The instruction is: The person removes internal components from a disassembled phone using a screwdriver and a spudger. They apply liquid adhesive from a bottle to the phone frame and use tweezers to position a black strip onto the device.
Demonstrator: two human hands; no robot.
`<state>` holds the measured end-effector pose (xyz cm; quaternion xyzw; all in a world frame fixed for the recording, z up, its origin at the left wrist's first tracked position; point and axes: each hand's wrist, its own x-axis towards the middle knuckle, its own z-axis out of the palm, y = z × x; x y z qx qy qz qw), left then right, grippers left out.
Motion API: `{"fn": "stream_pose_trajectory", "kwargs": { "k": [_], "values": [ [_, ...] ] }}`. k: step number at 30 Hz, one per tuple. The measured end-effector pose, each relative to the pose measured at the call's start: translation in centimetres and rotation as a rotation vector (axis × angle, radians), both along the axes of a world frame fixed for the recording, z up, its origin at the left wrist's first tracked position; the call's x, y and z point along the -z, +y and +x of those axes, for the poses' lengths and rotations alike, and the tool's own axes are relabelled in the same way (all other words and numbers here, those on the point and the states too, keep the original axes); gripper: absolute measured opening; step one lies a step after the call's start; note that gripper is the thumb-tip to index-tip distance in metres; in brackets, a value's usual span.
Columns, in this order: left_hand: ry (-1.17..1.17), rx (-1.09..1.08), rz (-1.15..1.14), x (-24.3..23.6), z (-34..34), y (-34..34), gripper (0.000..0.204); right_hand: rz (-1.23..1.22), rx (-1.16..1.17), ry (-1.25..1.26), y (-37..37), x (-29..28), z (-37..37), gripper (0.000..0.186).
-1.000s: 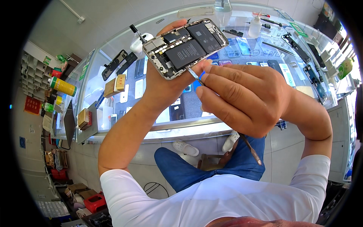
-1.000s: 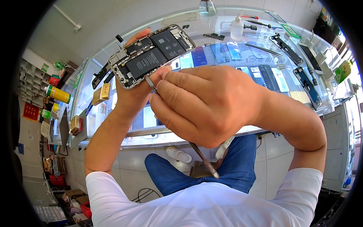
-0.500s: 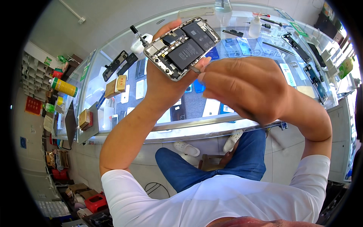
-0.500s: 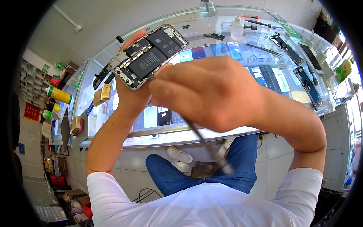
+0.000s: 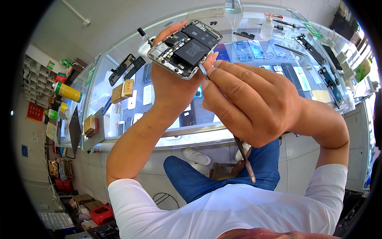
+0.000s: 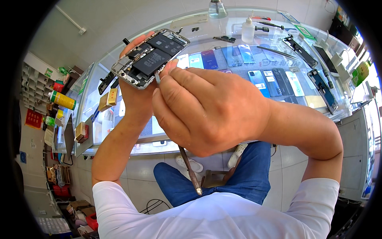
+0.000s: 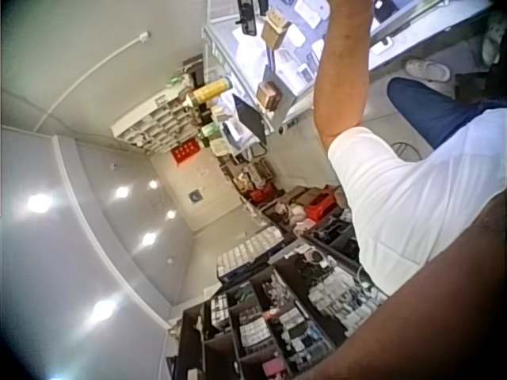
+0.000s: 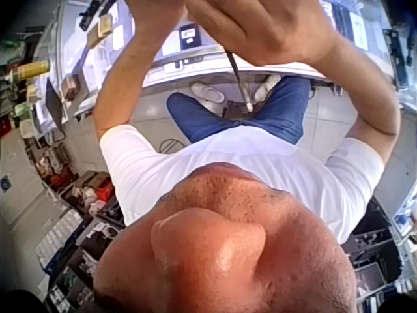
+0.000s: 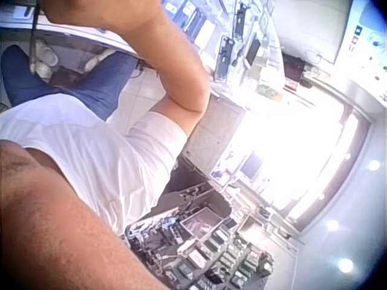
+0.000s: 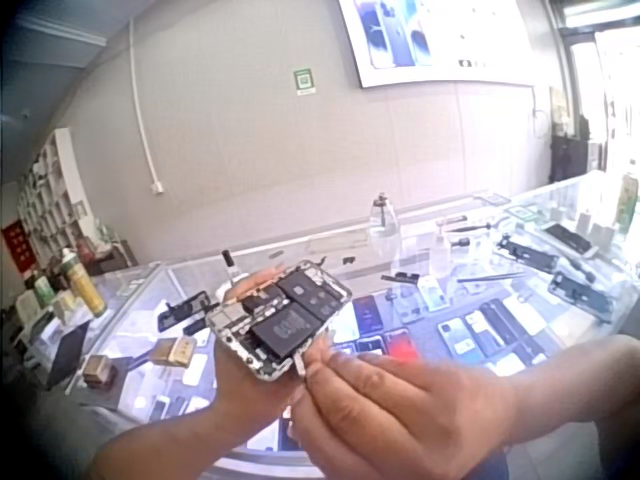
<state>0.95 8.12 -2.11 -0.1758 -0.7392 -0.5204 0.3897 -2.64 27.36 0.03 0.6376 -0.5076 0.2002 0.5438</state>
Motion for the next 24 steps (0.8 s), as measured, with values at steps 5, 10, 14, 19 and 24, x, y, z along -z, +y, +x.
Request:
{"fn": "stream_pose_trajectory", "kwargs": {
  "k": [5, 10, 14, 19, 24],
  "values": [
    [-0.013, -0.011, 0.026, -0.1, 0.1, 0.1, 0.078, -0.006, 0.005, -0.011, -0.1, 0.0, 0.1, 0.024],
    [-0.014, -0.081, -0.012, 0.1, -0.1, 0.1, 0.076, -0.008, 0.031, 0.009, -0.2, 0.1, -0.1, 0.024],
    [-0.076, -0.018, 0.12, -0.1, 0.1, 0.7, 0.077, -0.005, 0.042, -0.015, -0.1, 0.1, -0.1, 0.024],
    [-0.056, -0.174, -0.096, 0.1, -0.1, 0.1, 0.08, 0.244, -0.06, -0.41, 1.8, -2.0, -0.2, 0.032],
    [-0.071, -0.179, -0.112, -0.3, 0.2, 0.6, 0.081, 0.113, -0.016, -0.241, 0.7, -0.7, -1.5, 0.024]
  ]
}}
